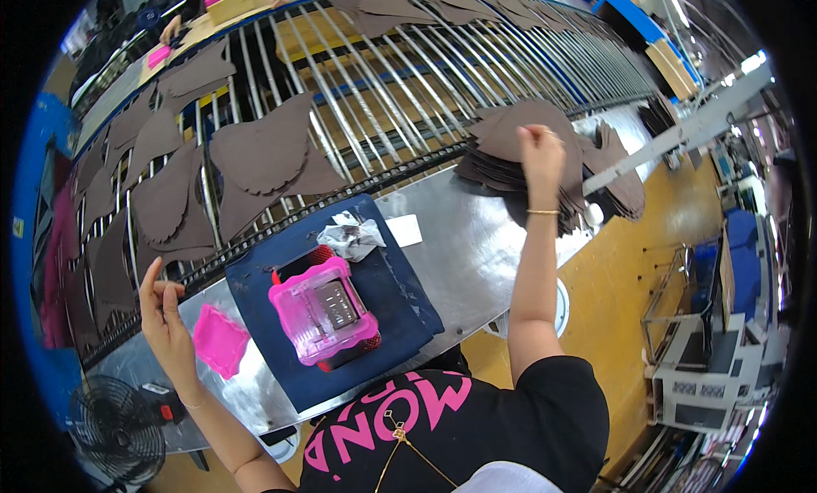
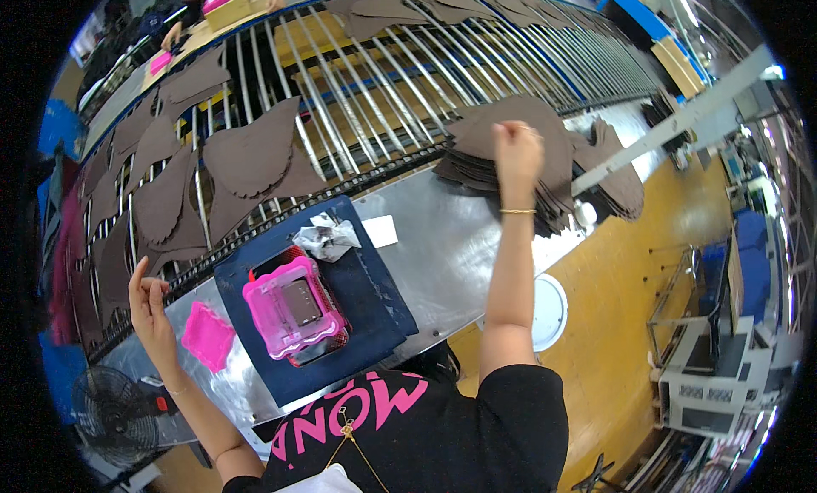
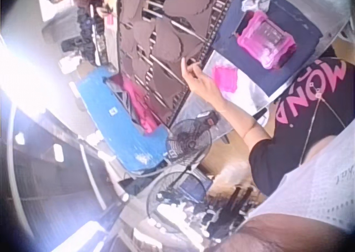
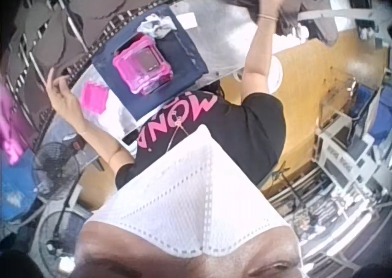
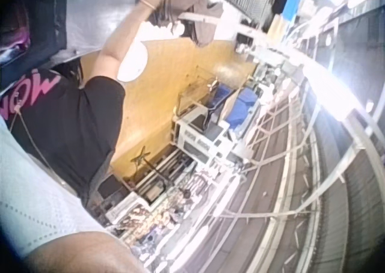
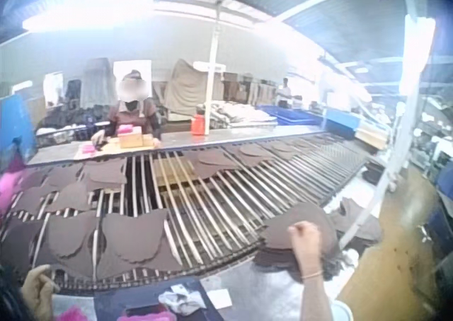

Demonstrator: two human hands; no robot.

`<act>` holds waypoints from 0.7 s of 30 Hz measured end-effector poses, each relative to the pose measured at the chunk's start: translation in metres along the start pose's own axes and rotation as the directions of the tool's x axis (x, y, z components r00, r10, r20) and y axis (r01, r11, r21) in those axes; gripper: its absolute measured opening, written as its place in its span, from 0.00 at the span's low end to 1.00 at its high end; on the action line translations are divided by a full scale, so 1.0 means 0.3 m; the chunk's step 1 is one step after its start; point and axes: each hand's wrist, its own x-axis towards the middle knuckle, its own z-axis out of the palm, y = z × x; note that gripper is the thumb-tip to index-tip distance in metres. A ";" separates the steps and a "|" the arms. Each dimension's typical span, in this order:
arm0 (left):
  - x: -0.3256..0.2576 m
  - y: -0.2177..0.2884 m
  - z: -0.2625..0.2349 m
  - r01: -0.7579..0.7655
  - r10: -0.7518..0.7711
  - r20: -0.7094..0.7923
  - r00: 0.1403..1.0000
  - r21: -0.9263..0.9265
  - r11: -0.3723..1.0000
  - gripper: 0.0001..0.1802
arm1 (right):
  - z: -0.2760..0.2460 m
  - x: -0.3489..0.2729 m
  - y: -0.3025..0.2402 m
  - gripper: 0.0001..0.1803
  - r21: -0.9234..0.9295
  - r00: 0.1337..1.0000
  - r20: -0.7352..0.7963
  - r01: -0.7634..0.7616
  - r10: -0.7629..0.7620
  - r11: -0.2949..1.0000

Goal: The person repeatedly picks brown fabric pieces from a stack and places them onto a moving conveyor belt. The pieces are handled one at a time and arranged in a line along the belt.

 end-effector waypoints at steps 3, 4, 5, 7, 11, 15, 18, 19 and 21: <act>0.019 0.006 0.046 0.030 -0.028 0.043 0.999 -0.039 0.999 0.17 | -0.116 -0.004 0.322 0.27 -0.443 0.983 -0.047 -0.181 0.178 0.878; 0.020 0.002 0.054 0.065 -0.059 0.070 0.996 -0.099 0.993 0.17 | -0.140 -0.008 0.373 0.32 -0.518 0.935 0.015 -0.297 0.356 0.802; 0.019 0.012 0.070 0.060 -0.054 0.068 0.996 -0.098 0.993 0.17 | -0.146 -0.002 0.373 0.37 -0.500 0.920 0.065 -0.305 0.387 0.811; 0.022 0.037 0.097 0.027 -0.026 0.053 0.998 -0.021 0.999 0.18 | -0.146 -0.016 0.362 0.40 -0.549 0.886 -0.023 -0.398 0.463 0.735; 0.009 0.059 0.090 0.008 -0.009 0.019 1.000 0.083 0.997 0.18 | -0.188 0.020 0.304 0.41 -0.565 0.813 0.093 -0.432 0.575 0.703; -0.006 0.046 0.073 0.016 -0.021 0.058 0.998 0.098 0.995 0.17 | -0.224 0.044 0.295 0.31 -0.633 0.941 0.079 -0.206 0.328 0.746; -0.016 0.063 0.082 0.008 -0.020 0.086 0.996 0.136 0.991 0.16 | -0.282 0.060 0.223 0.22 -0.699 0.941 0.203 -0.053 0.269 0.713; -0.014 0.069 0.092 -0.013 -0.001 0.096 0.995 0.148 0.989 0.16 | -0.272 0.053 0.249 0.20 -0.712 0.940 0.234 -0.008 0.248 0.702; -0.007 0.090 0.116 -0.031 0.015 0.108 0.994 0.144 0.989 0.14 | -0.259 0.045 0.307 0.15 -0.736 0.936 0.282 0.072 0.209 0.673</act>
